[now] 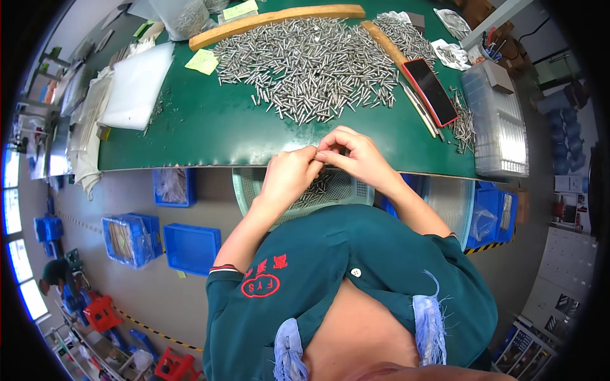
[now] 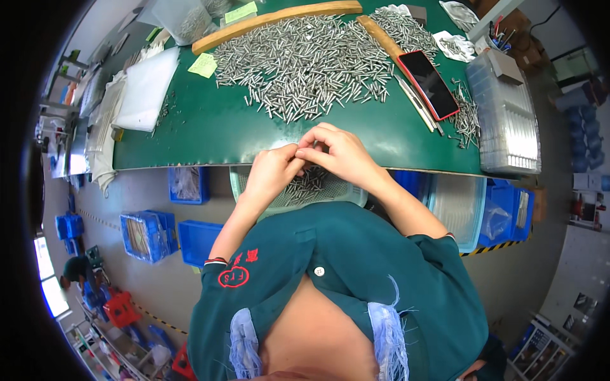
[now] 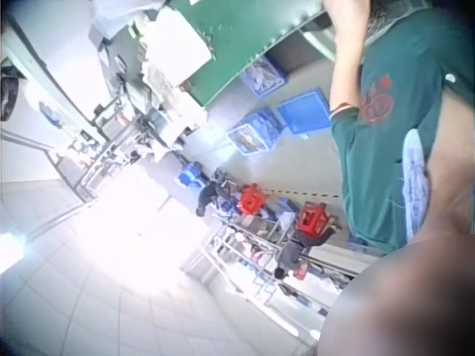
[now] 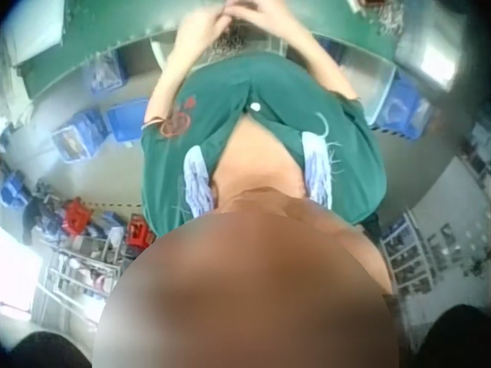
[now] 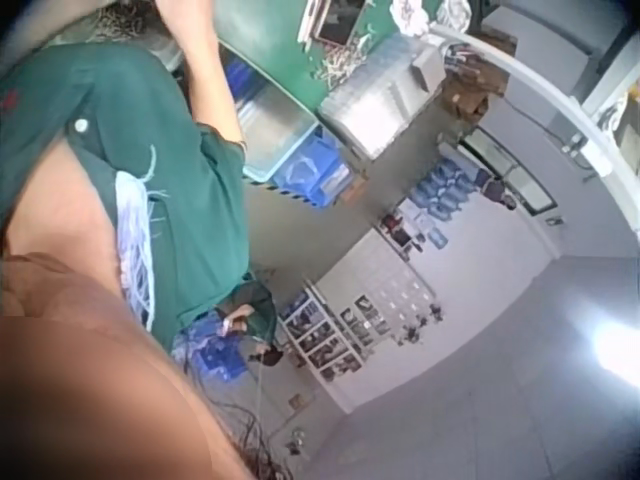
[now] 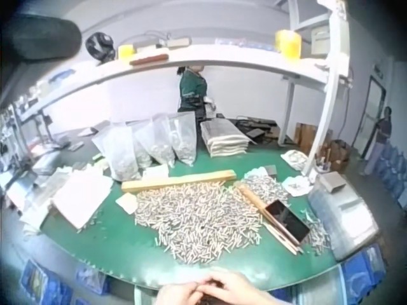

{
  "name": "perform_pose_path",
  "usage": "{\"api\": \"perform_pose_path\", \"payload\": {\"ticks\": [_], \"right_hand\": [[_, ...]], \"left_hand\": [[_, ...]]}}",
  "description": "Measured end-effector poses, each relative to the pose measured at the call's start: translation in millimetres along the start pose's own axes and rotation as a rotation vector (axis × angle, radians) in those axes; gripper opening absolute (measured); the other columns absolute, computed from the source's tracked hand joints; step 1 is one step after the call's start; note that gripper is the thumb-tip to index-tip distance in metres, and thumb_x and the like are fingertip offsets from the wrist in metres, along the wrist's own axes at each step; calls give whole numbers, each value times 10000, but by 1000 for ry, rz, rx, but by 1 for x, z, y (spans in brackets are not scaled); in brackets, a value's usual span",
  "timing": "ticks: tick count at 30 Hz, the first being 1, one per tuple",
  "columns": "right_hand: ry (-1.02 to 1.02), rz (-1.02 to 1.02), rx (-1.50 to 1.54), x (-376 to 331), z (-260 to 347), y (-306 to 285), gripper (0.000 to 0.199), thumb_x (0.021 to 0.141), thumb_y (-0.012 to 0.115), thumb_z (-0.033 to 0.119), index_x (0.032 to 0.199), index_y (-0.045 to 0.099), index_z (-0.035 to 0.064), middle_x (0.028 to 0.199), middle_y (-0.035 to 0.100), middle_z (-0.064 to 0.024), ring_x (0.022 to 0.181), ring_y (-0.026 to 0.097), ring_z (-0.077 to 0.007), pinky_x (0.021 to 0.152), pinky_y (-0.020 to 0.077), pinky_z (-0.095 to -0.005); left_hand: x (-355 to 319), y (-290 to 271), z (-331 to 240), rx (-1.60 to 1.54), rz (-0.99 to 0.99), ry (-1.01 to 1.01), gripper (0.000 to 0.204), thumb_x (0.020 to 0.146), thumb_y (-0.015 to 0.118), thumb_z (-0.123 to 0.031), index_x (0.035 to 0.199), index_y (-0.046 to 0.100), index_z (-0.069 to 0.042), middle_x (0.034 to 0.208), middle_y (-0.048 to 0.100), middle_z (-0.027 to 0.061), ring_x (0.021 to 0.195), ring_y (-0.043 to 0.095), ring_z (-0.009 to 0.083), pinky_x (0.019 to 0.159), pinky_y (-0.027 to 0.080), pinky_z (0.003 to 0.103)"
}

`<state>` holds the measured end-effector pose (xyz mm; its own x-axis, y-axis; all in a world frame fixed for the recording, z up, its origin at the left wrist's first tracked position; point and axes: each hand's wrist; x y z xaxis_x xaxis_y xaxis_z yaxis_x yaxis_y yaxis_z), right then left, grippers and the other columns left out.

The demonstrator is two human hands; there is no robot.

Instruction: The person is inspecting and sorting a large pile of small metal pins at an industrial workbench.

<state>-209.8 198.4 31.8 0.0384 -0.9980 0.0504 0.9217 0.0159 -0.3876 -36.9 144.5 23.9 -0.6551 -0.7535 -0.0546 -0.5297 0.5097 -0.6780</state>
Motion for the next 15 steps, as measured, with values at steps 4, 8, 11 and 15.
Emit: {"api": "perform_pose_path", "payload": {"ticks": [4, 8, 11, 15], "right_hand": [[134, -69, 142, -8, -4, -1, 185, 828, 682, 199, 901, 632, 36, 795, 608, -14, 673, 581, -82, 594, 458, -239], [230, -138, 212, -12, -24, -18, 85, 860, 635, 72, 907, 583, 24, 864, 637, -31, 748, 561, -42, 649, 444, -179], [281, -116, -41, -12, -9, -22, 100, 849, 636, 109, 914, 602, 41, 841, 645, -16, 705, 589, -60, 624, 463, -215], [166, -192, -349, -10, -3, -14, 134, 843, 639, 170, 946, 642, 85, 807, 636, -6, 644, 601, -98, 585, 468, -260]], "left_hand": [[3, -4, -13, 35, 58, 79, 196, 854, 610, -253, 910, 641, -67, 747, 653, 142, 713, 636, 351, 641, 508, 434], [12, -13, -4, 5, -91, 21, 233, 844, 632, -238, 1003, 648, -67, 826, 680, 113, 746, 656, 305, 663, 510, 412], [30, -13, 8, 141, -208, -5, 246, 820, 663, -246, 977, 629, -60, 882, 646, 112, 806, 633, 294, 689, 503, 407], [47, 4, 15, 390, -409, 42, 292, 787, 705, -269, 996, 581, -106, 892, 563, 72, 843, 592, 256, 690, 488, 372]]}}
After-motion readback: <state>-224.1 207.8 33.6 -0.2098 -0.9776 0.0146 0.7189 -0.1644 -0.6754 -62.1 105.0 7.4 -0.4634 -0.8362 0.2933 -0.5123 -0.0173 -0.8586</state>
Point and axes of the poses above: each hand's wrist, its own x-axis towards the middle knuckle, its own y-axis out of the palm, z = x × y
